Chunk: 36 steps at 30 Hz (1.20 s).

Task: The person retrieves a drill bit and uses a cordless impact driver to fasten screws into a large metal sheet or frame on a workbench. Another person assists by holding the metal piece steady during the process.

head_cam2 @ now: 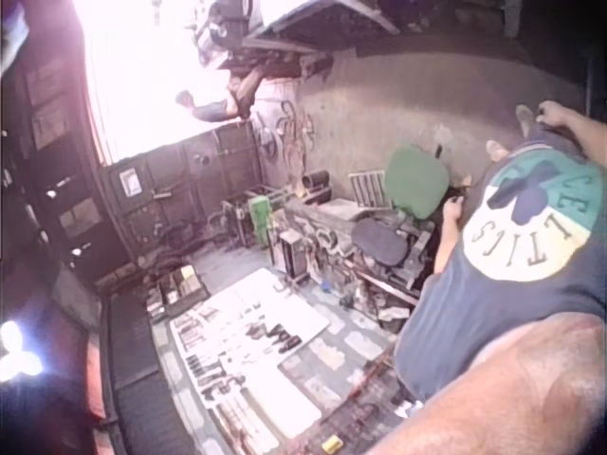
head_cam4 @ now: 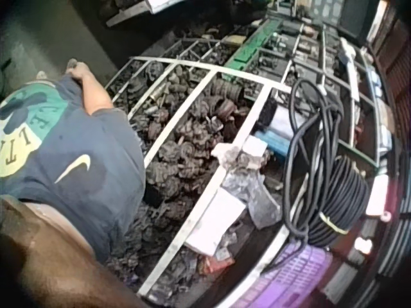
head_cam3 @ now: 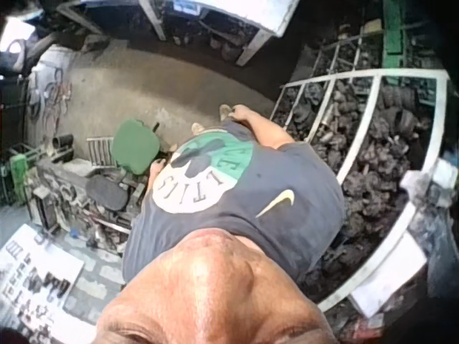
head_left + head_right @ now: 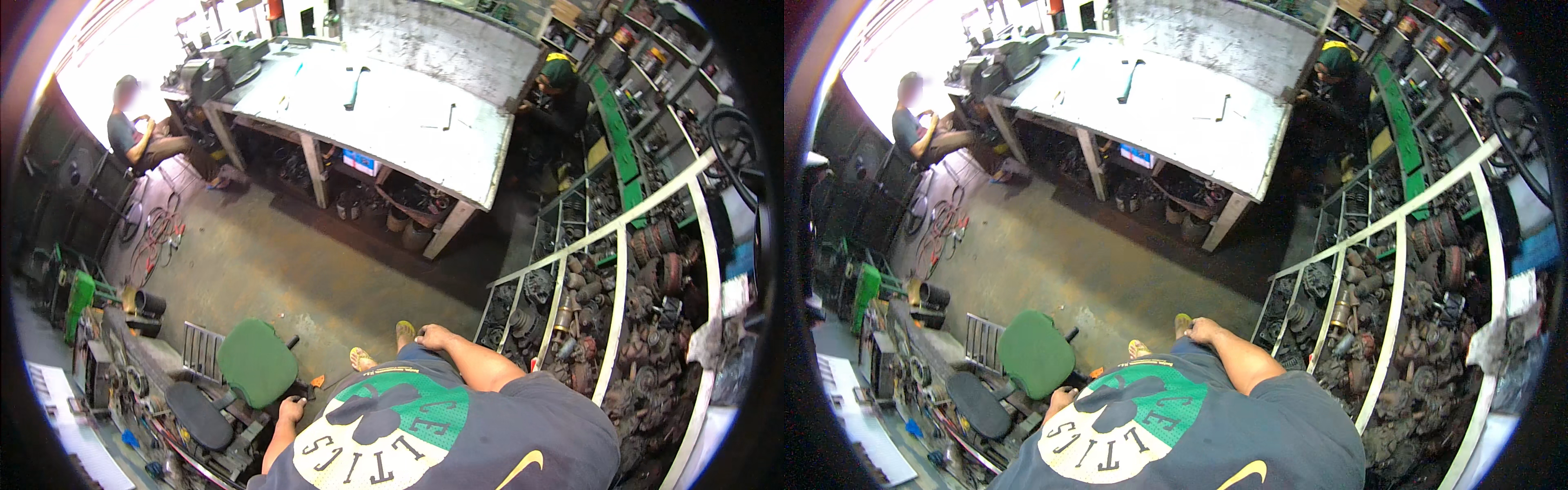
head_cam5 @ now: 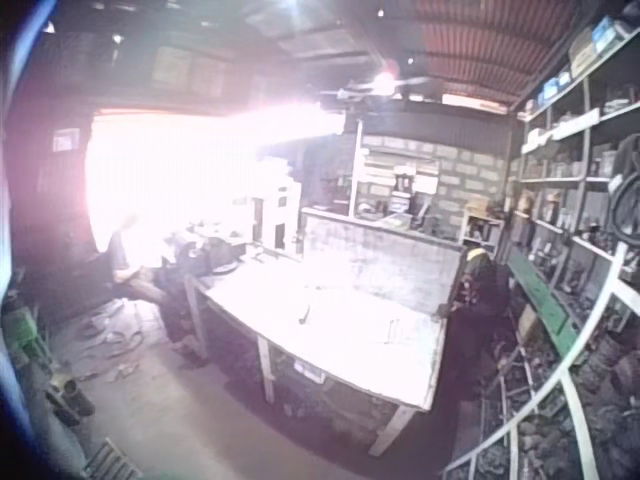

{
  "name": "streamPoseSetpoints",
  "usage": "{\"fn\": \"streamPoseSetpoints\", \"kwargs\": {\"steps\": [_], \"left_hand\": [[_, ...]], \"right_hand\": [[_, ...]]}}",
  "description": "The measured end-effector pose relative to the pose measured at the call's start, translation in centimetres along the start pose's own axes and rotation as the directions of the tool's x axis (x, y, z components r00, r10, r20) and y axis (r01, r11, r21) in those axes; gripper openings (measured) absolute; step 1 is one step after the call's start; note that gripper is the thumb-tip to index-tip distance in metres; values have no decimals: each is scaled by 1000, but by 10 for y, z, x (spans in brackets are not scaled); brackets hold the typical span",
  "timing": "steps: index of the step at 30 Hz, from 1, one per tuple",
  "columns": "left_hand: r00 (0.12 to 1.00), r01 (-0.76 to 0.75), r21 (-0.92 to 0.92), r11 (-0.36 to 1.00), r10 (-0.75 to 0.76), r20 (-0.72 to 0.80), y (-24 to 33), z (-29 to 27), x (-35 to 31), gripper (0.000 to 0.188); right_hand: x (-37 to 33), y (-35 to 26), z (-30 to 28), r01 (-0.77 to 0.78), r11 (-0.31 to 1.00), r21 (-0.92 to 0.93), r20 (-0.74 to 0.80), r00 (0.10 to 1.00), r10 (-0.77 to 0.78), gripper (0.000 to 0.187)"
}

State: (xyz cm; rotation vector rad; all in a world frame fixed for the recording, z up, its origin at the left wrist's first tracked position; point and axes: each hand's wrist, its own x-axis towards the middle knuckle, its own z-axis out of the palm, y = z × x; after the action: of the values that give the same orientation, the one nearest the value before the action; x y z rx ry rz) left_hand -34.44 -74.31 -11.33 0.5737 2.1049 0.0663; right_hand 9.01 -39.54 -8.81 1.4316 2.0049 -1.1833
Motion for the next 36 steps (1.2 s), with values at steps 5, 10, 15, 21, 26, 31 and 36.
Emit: {"fn": "streamPoseSetpoints", "kwargs": {"steps": [5, 10, 15, 21, 26, 31, 36], "left_hand": [[994, -107, -7, 994, 107, -16, -19, 20, 16, 49], [996, -69, -48, 996, 72, 55, -22, 32, 13, 53], [998, -19, 16, 1000, 18, 67, -17, 24, 23, 59], [997, 0, 142, 990, -12, 79, -3, -4, 56, 68], [998, -39, 155, 987, 31, 50, 47, -37, 77, 75], [990, -78, 50, 996, 84, -116, 161, -66, 78, 51], [938, -253, 28, 967, 253, -237, 331, -103, 65, 38]], "right_hand": [[11, 46, -12, -136, 975, -173, -22, 991, 135, 53], [2, 62, -10, -274, 948, -158, 25, 959, 282, 54], [-10, 46, -10, -190, 977, -97, 128, 971, 201, 51], [-4, 30, -41, -69, 994, -81, 48, 996, 73, 43], [16, -5, -115, 99, 995, 28, -206, 974, -91, 32], [38, -60, -234, 416, 899, 137, -488, 818, -304, 20], [65, -80, -366, 626, 779, 25, -785, 495, -373, 16]]}}
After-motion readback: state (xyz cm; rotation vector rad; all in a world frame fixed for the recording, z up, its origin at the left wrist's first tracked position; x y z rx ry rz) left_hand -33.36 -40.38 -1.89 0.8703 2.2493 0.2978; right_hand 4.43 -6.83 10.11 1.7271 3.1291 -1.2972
